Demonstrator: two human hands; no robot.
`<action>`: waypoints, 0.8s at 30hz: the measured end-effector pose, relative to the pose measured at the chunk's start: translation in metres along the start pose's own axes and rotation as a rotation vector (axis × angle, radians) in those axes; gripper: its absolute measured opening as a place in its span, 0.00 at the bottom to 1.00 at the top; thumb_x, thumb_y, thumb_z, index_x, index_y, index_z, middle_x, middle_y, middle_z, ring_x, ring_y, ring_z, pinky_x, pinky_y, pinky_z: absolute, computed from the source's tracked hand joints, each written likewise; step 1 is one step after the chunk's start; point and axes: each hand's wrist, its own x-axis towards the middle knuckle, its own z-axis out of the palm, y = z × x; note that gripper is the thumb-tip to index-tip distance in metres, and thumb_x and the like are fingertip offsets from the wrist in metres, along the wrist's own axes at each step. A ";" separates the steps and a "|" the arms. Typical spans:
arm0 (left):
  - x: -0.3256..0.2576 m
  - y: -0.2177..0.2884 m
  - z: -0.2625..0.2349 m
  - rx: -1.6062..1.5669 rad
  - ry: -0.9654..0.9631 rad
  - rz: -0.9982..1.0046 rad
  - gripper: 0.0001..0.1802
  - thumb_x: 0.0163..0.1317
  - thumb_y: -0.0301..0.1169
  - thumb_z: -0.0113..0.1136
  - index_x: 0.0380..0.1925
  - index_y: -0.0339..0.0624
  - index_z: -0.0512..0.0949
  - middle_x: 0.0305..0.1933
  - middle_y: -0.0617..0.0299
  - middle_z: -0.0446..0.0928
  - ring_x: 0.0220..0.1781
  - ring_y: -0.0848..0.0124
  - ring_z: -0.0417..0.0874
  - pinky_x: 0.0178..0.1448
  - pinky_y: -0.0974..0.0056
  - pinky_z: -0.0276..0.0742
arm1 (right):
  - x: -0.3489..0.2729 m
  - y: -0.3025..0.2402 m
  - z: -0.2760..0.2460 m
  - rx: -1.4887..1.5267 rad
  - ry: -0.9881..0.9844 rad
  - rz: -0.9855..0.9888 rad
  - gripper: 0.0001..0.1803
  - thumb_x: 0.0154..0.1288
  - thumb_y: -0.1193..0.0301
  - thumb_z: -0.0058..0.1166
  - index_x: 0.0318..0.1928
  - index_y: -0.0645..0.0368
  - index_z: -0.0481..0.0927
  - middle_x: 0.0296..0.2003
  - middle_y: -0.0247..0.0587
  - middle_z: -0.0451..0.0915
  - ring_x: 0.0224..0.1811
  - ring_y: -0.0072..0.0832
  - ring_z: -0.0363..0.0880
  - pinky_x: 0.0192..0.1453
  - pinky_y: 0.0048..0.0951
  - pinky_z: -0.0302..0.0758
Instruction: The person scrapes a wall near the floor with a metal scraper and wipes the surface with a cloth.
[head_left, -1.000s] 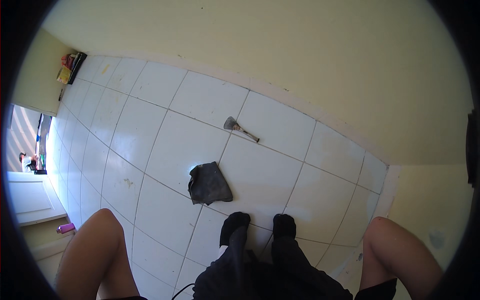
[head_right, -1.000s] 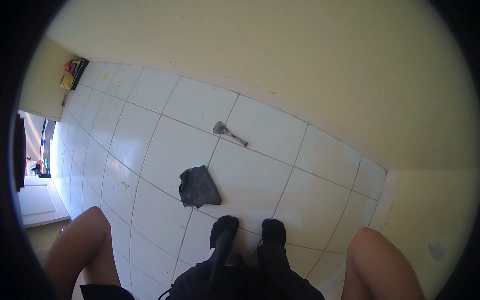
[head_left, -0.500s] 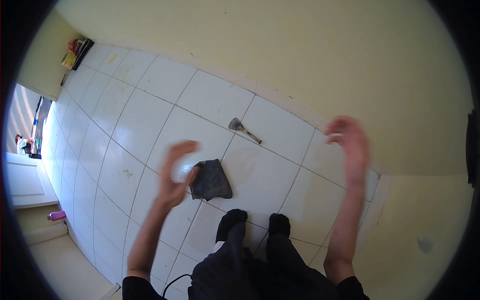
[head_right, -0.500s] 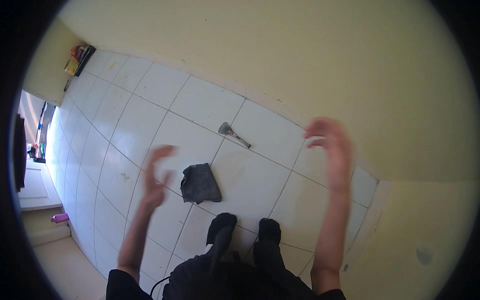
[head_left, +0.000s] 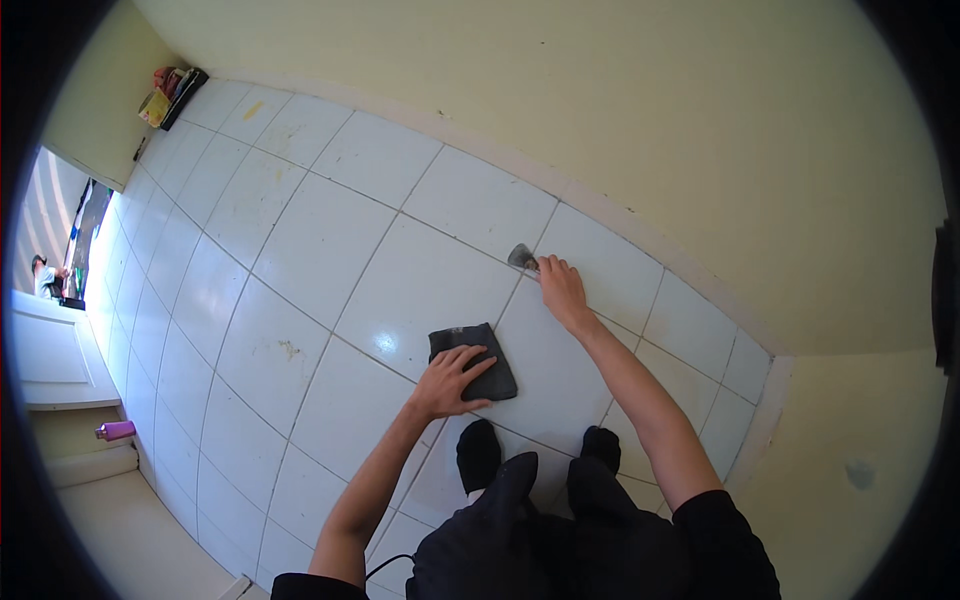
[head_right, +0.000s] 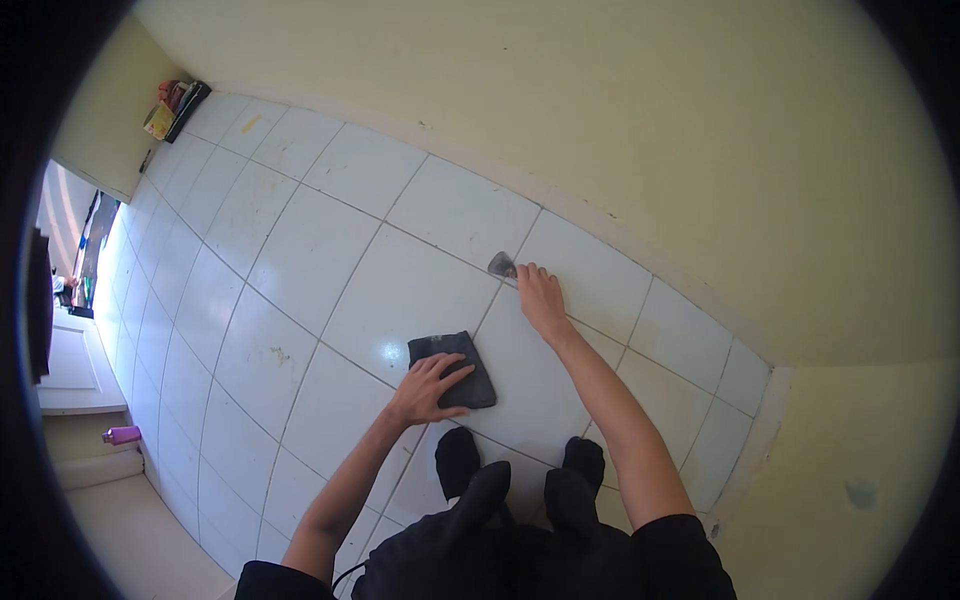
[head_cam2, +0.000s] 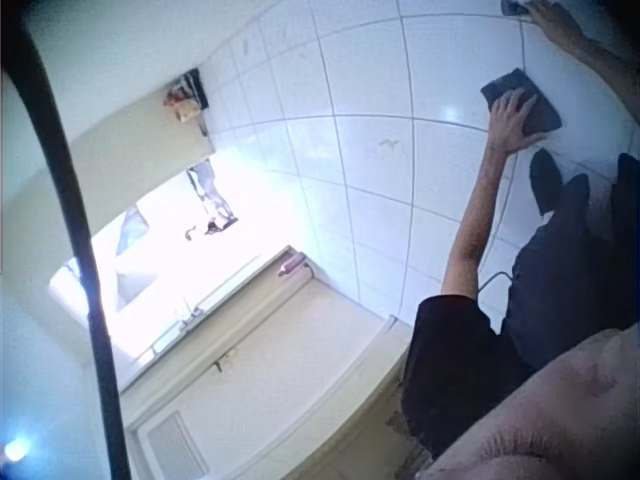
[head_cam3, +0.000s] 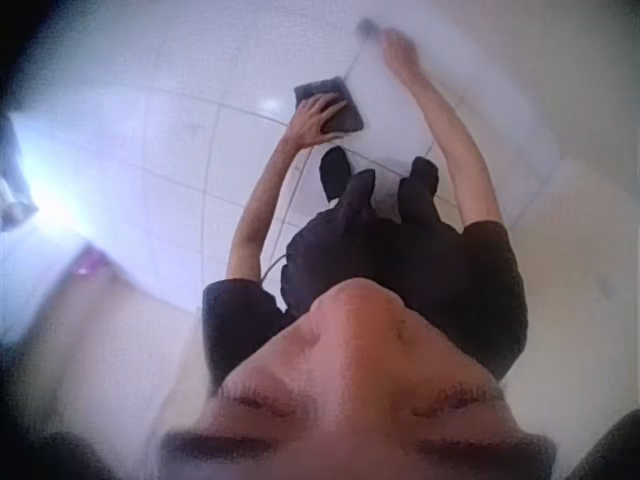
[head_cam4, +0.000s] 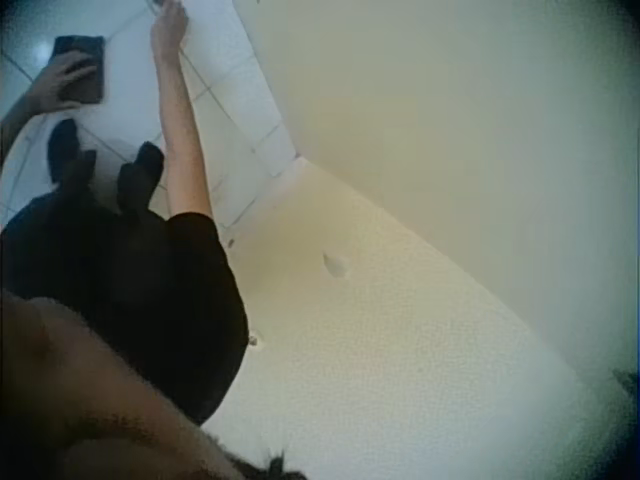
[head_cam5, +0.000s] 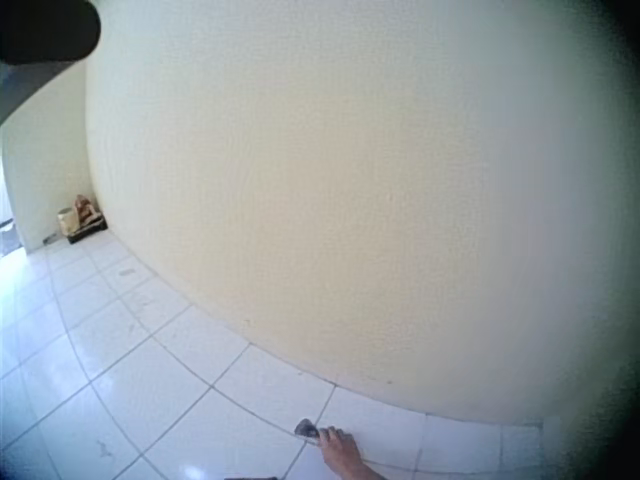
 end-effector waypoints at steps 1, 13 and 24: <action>-0.005 -0.004 0.001 0.002 0.002 -0.003 0.37 0.56 0.43 0.72 0.68 0.57 0.72 0.72 0.58 0.66 0.73 0.56 0.67 0.72 0.50 0.65 | 0.004 -0.002 0.000 0.073 0.005 0.064 0.15 0.69 0.69 0.56 0.52 0.63 0.74 0.47 0.49 0.77 0.49 0.45 0.79 0.49 0.46 0.78; 0.019 -0.062 0.000 -0.582 0.781 -0.457 0.21 0.66 0.18 0.53 0.60 0.36 0.71 0.52 0.44 0.80 0.57 0.52 0.82 0.63 0.54 0.75 | -0.049 0.067 -0.023 0.474 0.103 0.539 0.13 0.75 0.67 0.50 0.51 0.64 0.72 0.45 0.53 0.79 0.48 0.53 0.80 0.51 0.46 0.77; 0.070 -0.113 -0.094 -0.558 0.788 -0.526 0.37 0.65 0.26 0.64 0.71 0.31 0.59 0.62 0.43 0.72 0.64 0.54 0.75 0.69 0.55 0.70 | -0.053 0.061 -0.007 1.177 0.176 0.800 0.10 0.79 0.65 0.48 0.48 0.59 0.72 0.17 0.33 0.71 0.08 0.19 0.62 0.10 0.26 0.56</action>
